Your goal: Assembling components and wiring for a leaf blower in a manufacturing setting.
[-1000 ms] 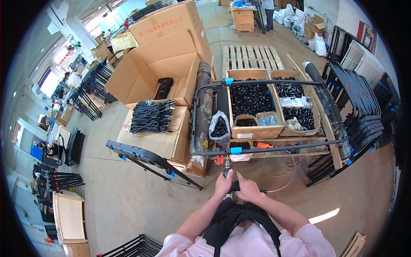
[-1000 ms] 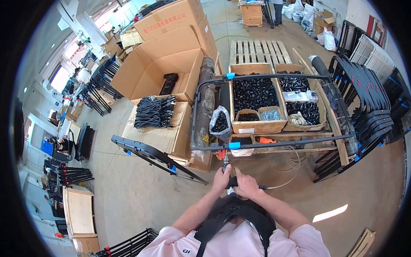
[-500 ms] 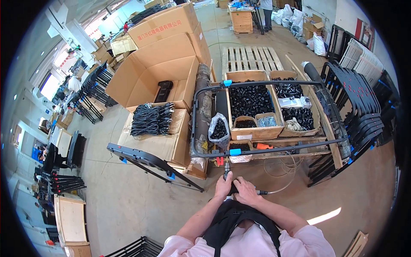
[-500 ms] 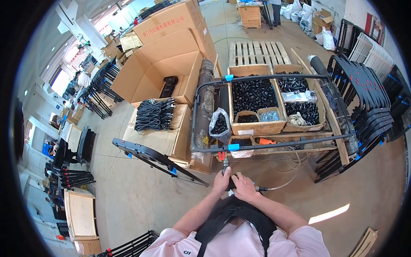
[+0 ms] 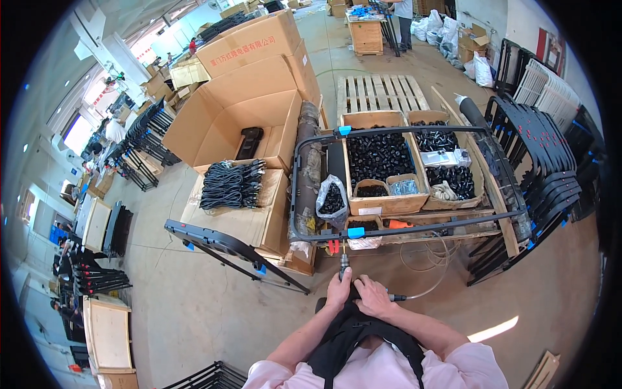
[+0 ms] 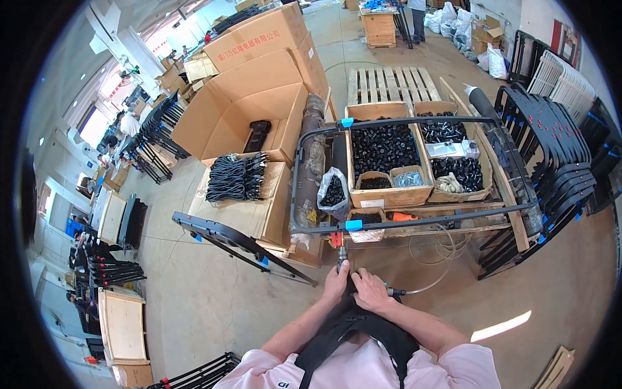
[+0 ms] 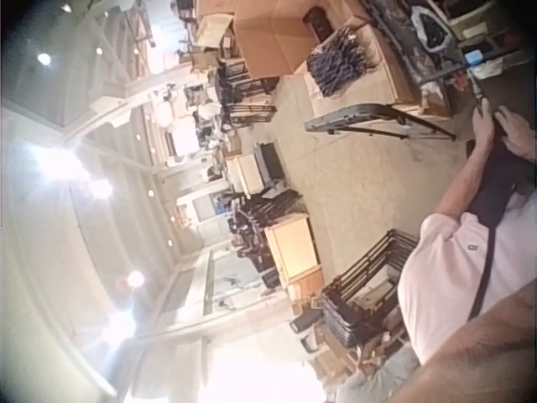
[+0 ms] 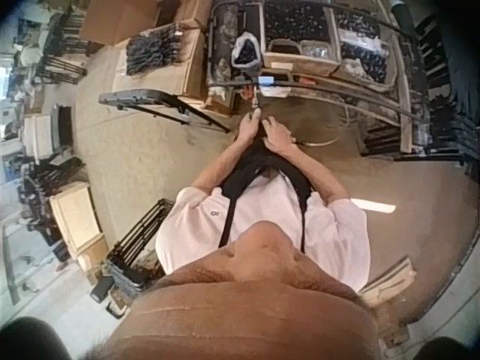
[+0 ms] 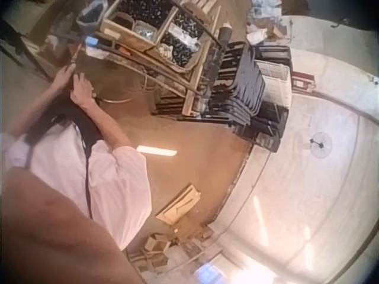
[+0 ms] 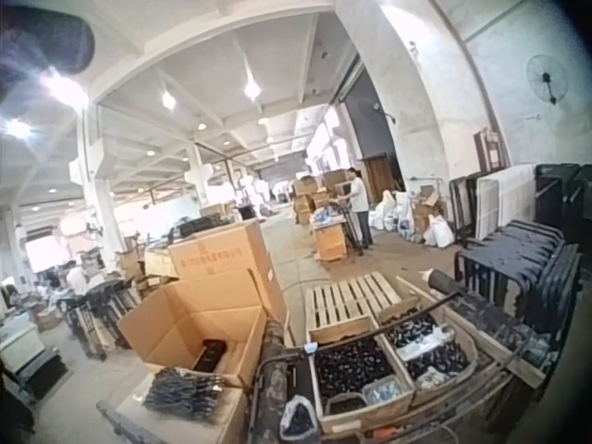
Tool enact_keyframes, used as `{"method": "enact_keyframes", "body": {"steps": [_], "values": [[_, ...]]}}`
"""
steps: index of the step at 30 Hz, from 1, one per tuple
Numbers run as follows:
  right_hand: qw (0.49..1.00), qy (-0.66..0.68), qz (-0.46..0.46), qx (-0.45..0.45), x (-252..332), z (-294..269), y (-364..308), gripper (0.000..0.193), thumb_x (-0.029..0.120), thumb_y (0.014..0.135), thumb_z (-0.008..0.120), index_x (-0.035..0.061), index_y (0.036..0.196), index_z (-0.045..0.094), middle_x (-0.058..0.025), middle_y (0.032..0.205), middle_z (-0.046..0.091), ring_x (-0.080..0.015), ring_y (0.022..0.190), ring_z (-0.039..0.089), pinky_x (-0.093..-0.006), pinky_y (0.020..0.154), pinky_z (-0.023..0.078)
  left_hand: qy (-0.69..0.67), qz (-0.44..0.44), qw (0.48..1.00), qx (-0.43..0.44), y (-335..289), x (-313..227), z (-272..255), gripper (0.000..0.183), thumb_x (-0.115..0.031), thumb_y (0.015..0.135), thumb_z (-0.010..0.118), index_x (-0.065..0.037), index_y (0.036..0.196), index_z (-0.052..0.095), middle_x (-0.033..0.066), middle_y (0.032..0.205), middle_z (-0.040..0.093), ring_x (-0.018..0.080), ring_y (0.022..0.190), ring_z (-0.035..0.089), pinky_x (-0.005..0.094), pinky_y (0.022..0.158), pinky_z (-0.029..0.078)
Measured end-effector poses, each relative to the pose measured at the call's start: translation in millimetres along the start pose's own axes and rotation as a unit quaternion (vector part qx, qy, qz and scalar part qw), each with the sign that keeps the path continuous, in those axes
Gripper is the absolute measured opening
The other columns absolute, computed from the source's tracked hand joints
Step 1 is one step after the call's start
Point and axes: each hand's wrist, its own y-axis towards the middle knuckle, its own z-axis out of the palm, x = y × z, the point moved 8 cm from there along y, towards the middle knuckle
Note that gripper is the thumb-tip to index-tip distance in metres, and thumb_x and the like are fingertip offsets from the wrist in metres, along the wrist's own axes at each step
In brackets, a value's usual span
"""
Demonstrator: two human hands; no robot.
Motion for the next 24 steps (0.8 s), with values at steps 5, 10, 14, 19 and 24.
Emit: {"method": "enact_keyframes", "body": {"steps": [5,10,14,19,24], "values": [[0.999,-0.013,0.032,0.017,-12,-3,-22,0.058,0.022,0.076,0.082,0.0016,0.123,0.053,-0.0220,0.111,0.062,-0.0416,0.104,0.067,-0.0525,0.088,0.055,-0.002,0.017,1.000,0.025,-9,8,19,0.059,-0.058,0.103,0.059,0.001,0.098,0.066,0.0102,0.087,0.066,0.0199,0.083,0.060,0.0387,0.079,0.050],[0.998,-0.017,0.064,-0.005,-31,-16,-23,0.073,0.026,0.075,0.082,-0.0005,0.133,0.049,-0.0234,0.113,0.065,-0.0424,0.103,0.068,-0.0508,0.090,0.055,-0.012,0.033,0.999,0.039,0,-1,41,0.061,-0.059,0.102,0.059,0.000,0.096,0.066,0.0112,0.084,0.067,0.0212,0.081,0.062,0.0396,0.078,0.051],[0.998,-0.016,0.064,0.019,-34,-18,-19,0.076,0.027,0.076,0.082,-0.0019,0.137,0.047,-0.0251,0.117,0.066,-0.0440,0.105,0.068,-0.0515,0.091,0.055,-0.030,0.008,0.999,0.032,6,11,43,0.061,-0.060,0.102,0.059,0.000,0.097,0.066,0.0098,0.083,0.066,0.0202,0.080,0.061,0.0392,0.077,0.050],[0.998,-0.014,0.064,0.021,-37,-21,-18,0.070,0.023,0.076,0.082,-0.0035,0.132,0.049,-0.0264,0.112,0.068,-0.0435,0.102,0.069,-0.0513,0.090,0.056,-0.013,0.010,0.999,0.041,3,-4,43,0.066,-0.064,0.100,0.059,0.002,0.103,0.067,0.0139,0.088,0.070,0.0277,0.084,0.066,0.0426,0.081,0.051],[0.998,0.000,0.053,0.029,-37,-26,-14,0.079,0.025,0.079,0.081,-0.0065,0.140,0.044,-0.0293,0.115,0.069,-0.0450,0.104,0.069,-0.0517,0.091,0.055,0.011,0.001,1.000,0.018,5,-6,39,0.054,-0.055,0.103,0.061,-0.002,0.098,0.067,0.0034,0.084,0.063,0.0144,0.080,0.054,0.0352,0.073,0.047]]}}
